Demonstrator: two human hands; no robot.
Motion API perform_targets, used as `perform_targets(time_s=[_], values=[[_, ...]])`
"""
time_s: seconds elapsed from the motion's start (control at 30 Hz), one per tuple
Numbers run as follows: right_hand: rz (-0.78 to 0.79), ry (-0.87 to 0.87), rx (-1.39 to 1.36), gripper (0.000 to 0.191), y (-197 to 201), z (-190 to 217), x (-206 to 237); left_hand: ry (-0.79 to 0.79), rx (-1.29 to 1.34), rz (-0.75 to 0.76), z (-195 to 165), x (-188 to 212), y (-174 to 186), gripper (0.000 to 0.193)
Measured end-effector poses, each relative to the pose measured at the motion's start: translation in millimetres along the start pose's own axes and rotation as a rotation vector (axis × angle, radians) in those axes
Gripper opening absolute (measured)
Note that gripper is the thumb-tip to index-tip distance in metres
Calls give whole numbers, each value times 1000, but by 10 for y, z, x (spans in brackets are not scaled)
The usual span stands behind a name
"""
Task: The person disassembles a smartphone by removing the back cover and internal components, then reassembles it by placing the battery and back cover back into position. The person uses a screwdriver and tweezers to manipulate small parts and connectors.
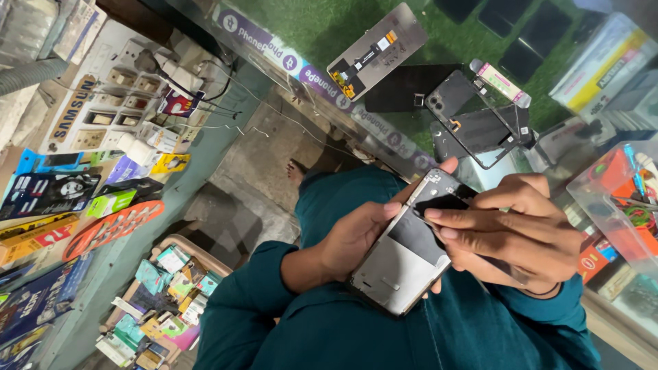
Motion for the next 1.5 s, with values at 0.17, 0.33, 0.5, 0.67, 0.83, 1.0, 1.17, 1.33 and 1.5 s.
perform_targets(time_s=[0.17, 0.33, 0.5, 0.67, 0.83, 1.0, 1.17, 1.33, 1.5], values=[[42, 19, -20, 17, 19, -12, -14, 9, -3, -10, 1, 7, -2, 68], [66, 34, -19, 22, 37, -16, -14, 4, -37, 2, -2, -4, -1, 67], [75, 33, -14, 13, 41, -9, -14, -2, -76, -11, 5, 5, -8, 67], [59, 64, 21, 12, 21, 0, -6, -10, -76, -18, 0, -6, -18, 73], [14, 68, 145, 16, 53, -75, 2, 13, -114, -23, 4, -25, -22, 75], [-88, -50, -170, 18, 125, -182, 51, 44, -136, -6, 15, -34, -63, 71], [-319, -245, -407, 18, 62, -203, 190, 33, -141, -31, 0, -56, -117, 77], [-233, -343, -56, 21, 79, -132, 205, 6, -141, -76, -9, -64, -164, 81], [-123, -164, 16, 26, 106, -32, 136, 16, -203, -68, -9, -57, -166, 81]])
Point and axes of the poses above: each hand's wrist, its own x-axis away from the middle knuckle, its own y-axis out of the back of the hand, z = x × y, the point moved 3 cm from there along -x, towards the middle knuckle, and after that the axes turned 9 degrees about -y, right-handed, at the moved point
